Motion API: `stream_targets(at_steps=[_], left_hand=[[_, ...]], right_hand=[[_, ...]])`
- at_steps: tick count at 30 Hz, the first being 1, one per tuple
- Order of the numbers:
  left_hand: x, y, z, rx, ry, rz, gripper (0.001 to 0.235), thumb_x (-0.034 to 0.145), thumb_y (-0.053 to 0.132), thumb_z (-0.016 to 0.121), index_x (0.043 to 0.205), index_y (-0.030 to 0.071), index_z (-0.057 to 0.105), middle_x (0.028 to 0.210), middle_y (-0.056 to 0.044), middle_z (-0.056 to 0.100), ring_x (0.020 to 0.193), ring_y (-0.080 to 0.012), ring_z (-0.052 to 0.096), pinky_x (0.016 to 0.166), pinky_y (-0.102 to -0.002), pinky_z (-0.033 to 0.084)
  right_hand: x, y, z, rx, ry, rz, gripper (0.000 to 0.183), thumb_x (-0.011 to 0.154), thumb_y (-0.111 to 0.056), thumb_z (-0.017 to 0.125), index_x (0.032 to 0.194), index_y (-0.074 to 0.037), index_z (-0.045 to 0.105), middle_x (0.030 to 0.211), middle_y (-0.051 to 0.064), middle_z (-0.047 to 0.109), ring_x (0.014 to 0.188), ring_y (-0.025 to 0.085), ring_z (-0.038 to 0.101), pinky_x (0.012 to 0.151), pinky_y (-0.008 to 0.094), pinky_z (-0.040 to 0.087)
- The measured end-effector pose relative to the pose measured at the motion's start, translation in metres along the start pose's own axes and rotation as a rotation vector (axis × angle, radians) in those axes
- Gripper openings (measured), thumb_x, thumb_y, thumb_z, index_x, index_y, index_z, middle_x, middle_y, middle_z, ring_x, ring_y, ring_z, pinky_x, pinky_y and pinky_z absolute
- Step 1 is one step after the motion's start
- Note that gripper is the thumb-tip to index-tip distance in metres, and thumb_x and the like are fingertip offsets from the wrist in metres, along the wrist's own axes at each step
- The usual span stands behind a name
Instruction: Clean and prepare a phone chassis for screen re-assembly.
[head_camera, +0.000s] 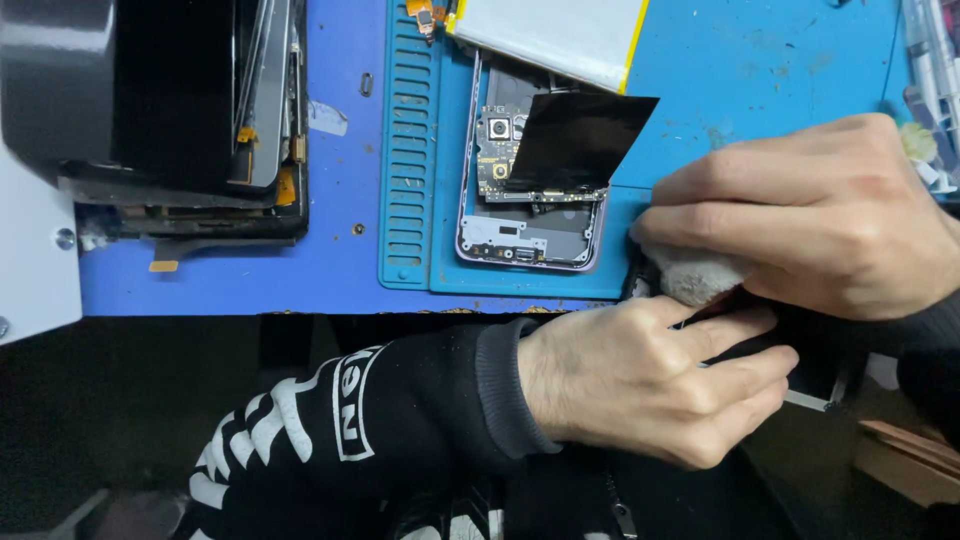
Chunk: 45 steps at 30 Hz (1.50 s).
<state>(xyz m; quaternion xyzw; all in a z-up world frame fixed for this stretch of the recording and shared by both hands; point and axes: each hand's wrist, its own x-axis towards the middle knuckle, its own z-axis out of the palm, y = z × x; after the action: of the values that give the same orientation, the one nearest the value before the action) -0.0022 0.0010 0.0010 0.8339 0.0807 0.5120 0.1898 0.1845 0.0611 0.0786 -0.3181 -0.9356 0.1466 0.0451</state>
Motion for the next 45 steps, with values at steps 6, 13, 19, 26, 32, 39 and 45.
stream_targets(at_steps=[6, 13, 19, 26, 32, 39, 45], left_hand=[[0.002, -0.001, -0.002, 0.03, -0.036, 0.002, 0.016, 0.086, 0.015, 0.07, 0.095, 0.002, 0.076, 0.11, -0.01, 0.072, 0.101, -0.0223, 0.071, 0.08, -0.032, 0.062], [-0.004, 0.002, 0.003, 0.006, -0.089, -0.019, 0.014, 0.089, 0.014, 0.072, 0.093, 0.001, 0.076, 0.106, -0.009, 0.072, 0.093, -0.0204, 0.07, 0.066, -0.033, 0.056], [0.002, 0.0, 0.001, 0.025, -0.003, 0.005, 0.015, 0.085, 0.014, 0.071, 0.091, 0.001, 0.075, 0.108, -0.011, 0.071, 0.099, -0.0229, 0.07, 0.074, -0.032, 0.06], [-0.002, 0.0, 0.001, 0.017, -0.032, -0.026, 0.013, 0.091, 0.014, 0.07, 0.091, 0.001, 0.073, 0.109, -0.01, 0.069, 0.101, -0.0213, 0.068, 0.068, -0.03, 0.057], [-0.005, 0.004, 0.005, -0.001, -0.083, -0.046, 0.011, 0.089, 0.014, 0.071, 0.088, 0.003, 0.074, 0.1, -0.006, 0.069, 0.092, -0.0202, 0.068, 0.067, -0.033, 0.056], [0.001, 0.0, 0.0, 0.018, -0.011, -0.014, 0.017, 0.084, 0.016, 0.071, 0.093, 0.002, 0.077, 0.108, -0.01, 0.072, 0.099, -0.0225, 0.071, 0.074, -0.032, 0.06], [0.0, 0.0, 0.001, 0.037, -0.025, -0.023, 0.014, 0.085, 0.015, 0.07, 0.089, 0.002, 0.074, 0.1, -0.006, 0.07, 0.09, -0.0188, 0.068, 0.063, -0.031, 0.053]], right_hand=[[-0.007, 0.006, -0.001, 0.008, -0.027, -0.081, 0.053, 0.054, -0.013, 0.077, 0.107, -0.009, 0.075, 0.103, 0.005, 0.072, 0.077, 0.023, 0.072, 0.056, 0.035, 0.053], [-0.022, 0.002, -0.002, -0.054, -0.119, 0.146, 0.063, 0.051, -0.01, 0.082, 0.114, -0.008, 0.076, 0.108, 0.004, 0.074, 0.078, 0.02, 0.073, 0.057, 0.032, 0.056], [0.0, 0.008, 0.0, 0.034, -0.018, -0.043, 0.055, 0.053, -0.011, 0.08, 0.107, -0.008, 0.075, 0.104, 0.004, 0.072, 0.083, 0.023, 0.074, 0.061, 0.035, 0.057], [-0.008, 0.008, 0.002, -0.042, -0.044, 0.005, 0.057, 0.05, -0.013, 0.081, 0.106, -0.006, 0.076, 0.103, 0.005, 0.073, 0.079, 0.022, 0.073, 0.059, 0.035, 0.056], [-0.02, 0.005, -0.001, -0.077, -0.174, 0.155, 0.064, 0.048, -0.015, 0.083, 0.112, -0.009, 0.078, 0.106, 0.003, 0.074, 0.075, 0.019, 0.073, 0.057, 0.033, 0.057], [-0.003, 0.01, 0.003, 0.068, -0.039, -0.056, 0.054, 0.054, -0.012, 0.081, 0.107, -0.011, 0.074, 0.104, 0.003, 0.072, 0.079, 0.021, 0.073, 0.059, 0.034, 0.056], [-0.017, -0.006, 0.001, -0.05, -0.114, 0.225, 0.057, 0.048, -0.006, 0.082, 0.105, -0.008, 0.077, 0.097, 0.004, 0.073, 0.073, 0.022, 0.073, 0.053, 0.036, 0.054]])
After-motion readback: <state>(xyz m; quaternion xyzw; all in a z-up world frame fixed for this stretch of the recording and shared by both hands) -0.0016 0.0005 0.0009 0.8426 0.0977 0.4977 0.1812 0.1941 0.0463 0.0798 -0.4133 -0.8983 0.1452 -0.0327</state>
